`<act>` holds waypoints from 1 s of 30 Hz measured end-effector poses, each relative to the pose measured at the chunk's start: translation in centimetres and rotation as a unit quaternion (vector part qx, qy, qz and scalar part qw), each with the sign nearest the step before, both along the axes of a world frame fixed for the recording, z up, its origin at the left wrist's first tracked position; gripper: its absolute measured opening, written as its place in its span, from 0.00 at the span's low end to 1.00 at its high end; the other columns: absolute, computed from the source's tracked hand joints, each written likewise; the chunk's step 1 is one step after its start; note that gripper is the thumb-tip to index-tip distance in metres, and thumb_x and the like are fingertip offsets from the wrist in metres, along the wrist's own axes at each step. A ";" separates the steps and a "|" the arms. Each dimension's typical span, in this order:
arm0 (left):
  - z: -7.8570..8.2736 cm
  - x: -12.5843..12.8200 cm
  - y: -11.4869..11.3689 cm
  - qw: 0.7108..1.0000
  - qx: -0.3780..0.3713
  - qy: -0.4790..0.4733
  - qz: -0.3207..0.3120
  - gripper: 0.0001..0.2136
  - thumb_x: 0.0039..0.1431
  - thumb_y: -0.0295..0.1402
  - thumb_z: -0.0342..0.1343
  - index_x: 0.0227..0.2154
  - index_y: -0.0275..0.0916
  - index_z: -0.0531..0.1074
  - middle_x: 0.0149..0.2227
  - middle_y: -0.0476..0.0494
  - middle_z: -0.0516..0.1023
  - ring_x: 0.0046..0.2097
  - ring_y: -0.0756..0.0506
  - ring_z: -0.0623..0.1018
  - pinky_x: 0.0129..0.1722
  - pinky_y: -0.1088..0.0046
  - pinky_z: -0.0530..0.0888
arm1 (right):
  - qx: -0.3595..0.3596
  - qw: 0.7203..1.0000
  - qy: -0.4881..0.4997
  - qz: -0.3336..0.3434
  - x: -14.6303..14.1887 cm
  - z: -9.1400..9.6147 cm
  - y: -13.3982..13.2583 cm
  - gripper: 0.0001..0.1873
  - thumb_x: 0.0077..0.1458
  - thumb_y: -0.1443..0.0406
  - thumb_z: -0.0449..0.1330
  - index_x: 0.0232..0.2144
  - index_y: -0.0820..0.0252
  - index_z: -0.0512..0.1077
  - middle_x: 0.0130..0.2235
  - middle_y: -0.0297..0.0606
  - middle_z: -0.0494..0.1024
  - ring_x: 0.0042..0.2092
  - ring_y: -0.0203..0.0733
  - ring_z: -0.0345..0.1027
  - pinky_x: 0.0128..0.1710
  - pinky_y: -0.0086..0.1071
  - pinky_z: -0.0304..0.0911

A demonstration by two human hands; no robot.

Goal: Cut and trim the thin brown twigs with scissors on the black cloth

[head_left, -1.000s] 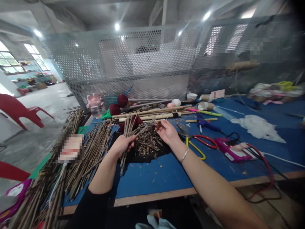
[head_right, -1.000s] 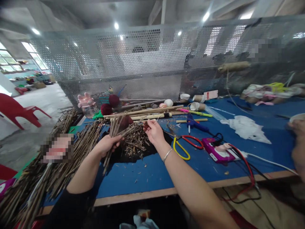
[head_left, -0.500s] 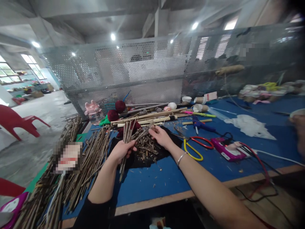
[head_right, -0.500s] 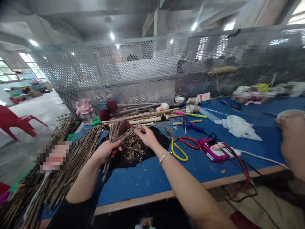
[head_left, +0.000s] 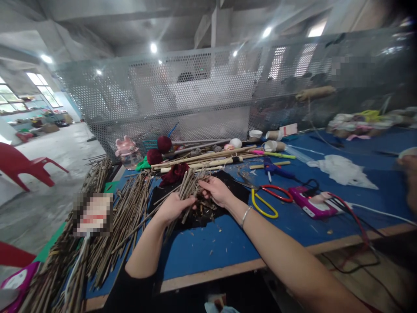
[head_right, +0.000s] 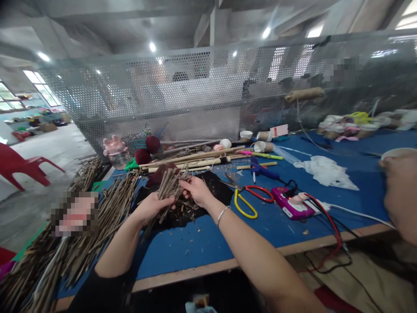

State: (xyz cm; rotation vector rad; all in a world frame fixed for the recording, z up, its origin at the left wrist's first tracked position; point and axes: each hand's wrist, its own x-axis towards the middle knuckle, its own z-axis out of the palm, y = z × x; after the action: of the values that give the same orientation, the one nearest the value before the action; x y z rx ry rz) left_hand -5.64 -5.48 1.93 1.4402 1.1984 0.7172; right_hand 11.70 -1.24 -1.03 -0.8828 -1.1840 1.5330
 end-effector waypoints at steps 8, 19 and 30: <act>-0.4 0.2 0.4 0.991 -0.042 -0.071 0.104 0.18 0.44 0.44 0.58 0.32 0.32 0.74 0.26 0.44 0.76 0.17 0.57 0.60 0.14 0.81 0.56 | 0.003 0.998 -0.069 0.009 0.3 -0.5 0.2 0.16 0.38 0.58 0.65 0.26 0.60 0.65 0.20 0.25 0.65 0.19 0.28 0.57 0.17 0.23 0.53; -0.5 0.5 0.1 0.999 0.003 -0.018 0.028 0.15 0.39 0.41 0.63 0.24 0.35 0.68 0.16 0.56 0.61 0.17 0.57 0.57 0.16 0.81 0.53 | 0.117 0.961 -0.233 -0.097 0.7 0.3 -0.1 0.23 0.49 0.47 0.53 0.20 0.59 0.60 0.18 0.27 0.62 0.21 0.30 0.52 0.21 0.26 0.50; -1.2 0.3 0.7 0.992 -0.004 -0.032 0.124 0.17 0.41 0.46 0.60 0.23 0.34 0.70 0.17 0.51 0.67 0.18 0.55 0.61 0.18 0.78 0.56 | 0.219 0.905 -0.335 -0.145 0.5 0.3 -0.7 0.23 0.56 0.51 0.47 0.17 0.58 0.58 0.16 0.29 0.61 0.21 0.32 0.55 0.24 0.27 0.51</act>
State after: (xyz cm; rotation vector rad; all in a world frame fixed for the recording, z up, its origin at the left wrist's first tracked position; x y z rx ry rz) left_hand -5.34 -4.78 0.75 1.2635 1.3415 0.9204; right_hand 12.23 -1.92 -0.71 -1.2465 -1.7038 0.6717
